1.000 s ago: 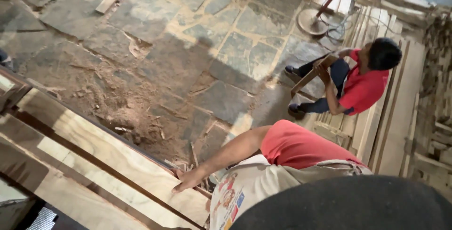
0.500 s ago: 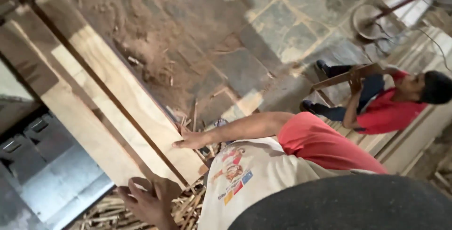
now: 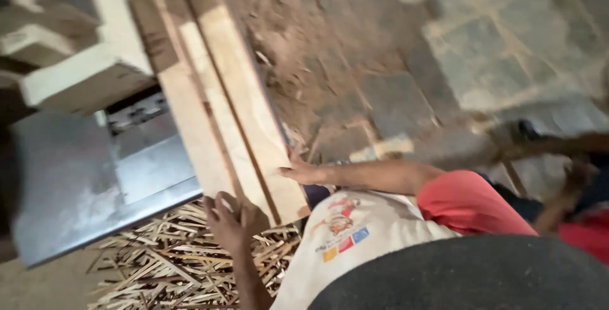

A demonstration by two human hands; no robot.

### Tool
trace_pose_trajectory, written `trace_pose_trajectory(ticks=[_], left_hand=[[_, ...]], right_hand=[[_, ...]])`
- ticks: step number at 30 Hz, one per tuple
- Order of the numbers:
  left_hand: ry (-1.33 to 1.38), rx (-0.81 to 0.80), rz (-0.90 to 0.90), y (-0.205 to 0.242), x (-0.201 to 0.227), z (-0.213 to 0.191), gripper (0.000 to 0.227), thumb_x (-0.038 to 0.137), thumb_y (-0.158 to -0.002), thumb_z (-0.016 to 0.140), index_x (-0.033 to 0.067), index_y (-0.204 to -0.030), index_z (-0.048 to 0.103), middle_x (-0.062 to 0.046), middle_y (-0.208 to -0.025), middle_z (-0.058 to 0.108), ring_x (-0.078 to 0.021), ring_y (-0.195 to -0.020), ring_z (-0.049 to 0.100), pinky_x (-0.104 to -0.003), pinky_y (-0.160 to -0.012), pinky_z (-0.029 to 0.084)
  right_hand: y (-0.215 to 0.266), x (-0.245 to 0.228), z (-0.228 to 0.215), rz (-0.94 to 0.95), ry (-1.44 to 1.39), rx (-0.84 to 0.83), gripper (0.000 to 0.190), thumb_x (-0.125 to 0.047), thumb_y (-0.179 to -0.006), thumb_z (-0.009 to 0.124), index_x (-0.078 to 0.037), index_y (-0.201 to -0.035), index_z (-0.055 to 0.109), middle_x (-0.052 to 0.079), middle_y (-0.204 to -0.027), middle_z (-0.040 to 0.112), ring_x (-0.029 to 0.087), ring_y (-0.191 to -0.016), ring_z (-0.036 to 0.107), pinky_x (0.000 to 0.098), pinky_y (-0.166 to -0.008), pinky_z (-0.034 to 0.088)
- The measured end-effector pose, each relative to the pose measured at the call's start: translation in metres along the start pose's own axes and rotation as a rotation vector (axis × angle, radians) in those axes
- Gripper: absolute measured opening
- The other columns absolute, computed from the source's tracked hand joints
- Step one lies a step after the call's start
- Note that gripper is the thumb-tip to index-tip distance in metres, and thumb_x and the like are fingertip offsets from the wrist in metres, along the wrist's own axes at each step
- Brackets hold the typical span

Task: Sorting and moving wooden planks in a woodworking shop environment.

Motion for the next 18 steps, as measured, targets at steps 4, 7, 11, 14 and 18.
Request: trace_pose_trajectory(ticks=[4, 7, 11, 14, 18], left_hand=[[-0.009, 0.007, -0.052, -0.003, -0.016, 0.011, 0.068, 0.041, -0.096, 0.069, 0.0068, -0.151, 0.048, -0.031, -0.168, 0.031, -0.0434, -0.149, 0.043, -0.051, -0.099, 0.059], [-0.177, -0.031, -0.015, -0.007, -0.009, 0.007, 0.086, 0.049, -0.084, 0.077, 0.0074, -0.151, 0.045, -0.027, -0.164, 0.028, -0.0427, -0.146, 0.038, -0.055, -0.105, 0.051], [-0.171, -0.247, -0.216, -0.009, 0.003, -0.011, 0.086, 0.042, -0.081, 0.077, 0.0180, -0.155, 0.041, -0.015, -0.171, 0.019, -0.0382, -0.151, 0.029, -0.055, -0.118, 0.036], [-0.069, -0.243, -0.221, -0.005, 0.006, -0.010, 0.086, 0.042, -0.081, 0.076, 0.0174, -0.155, 0.040, -0.016, -0.171, 0.017, -0.0391, -0.152, 0.027, -0.055, -0.119, 0.034], [-0.119, -0.275, -0.221, -0.009, 0.005, -0.012, 0.087, 0.046, -0.079, 0.080, 0.0178, -0.152, 0.042, -0.019, -0.168, 0.018, -0.0403, -0.151, 0.026, -0.060, -0.118, 0.028]], right_hand=[[0.001, -0.014, -0.007, -0.081, 0.075, -0.019, 0.095, -0.052, -0.102, 0.053, -0.005, -0.167, 0.002, 0.024, -0.175, -0.006, 0.039, -0.159, -0.012, 0.0514, -0.130, 0.000], [0.007, -0.024, -0.019, 0.095, 0.097, -0.064, 0.098, -0.055, -0.103, 0.052, -0.004, -0.165, -0.005, 0.023, -0.172, -0.011, 0.040, -0.157, -0.012, 0.0477, -0.127, 0.004], [0.013, -0.029, -0.013, 0.139, -0.035, -0.040, 0.104, -0.056, -0.100, 0.057, -0.004, -0.164, -0.007, 0.021, -0.170, -0.001, 0.035, -0.158, 0.006, 0.0414, -0.127, 0.016], [0.019, -0.043, -0.019, 0.113, -0.149, -0.027, 0.104, -0.054, -0.098, 0.060, -0.006, -0.164, -0.005, 0.017, -0.171, 0.007, 0.030, -0.157, 0.013, 0.0400, -0.126, 0.019], [0.022, -0.064, -0.023, 0.185, -0.239, -0.042, 0.103, -0.053, -0.095, 0.061, -0.007, -0.164, 0.001, 0.015, -0.170, 0.016, 0.027, -0.154, 0.021, 0.0403, -0.122, 0.026]])
Point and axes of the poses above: each hand's wrist, its own y-axis away from the middle knuckle, its own z-axis out of the palm, x = y × z, the point moved 4 cm from there along -y, towards the middle knuckle
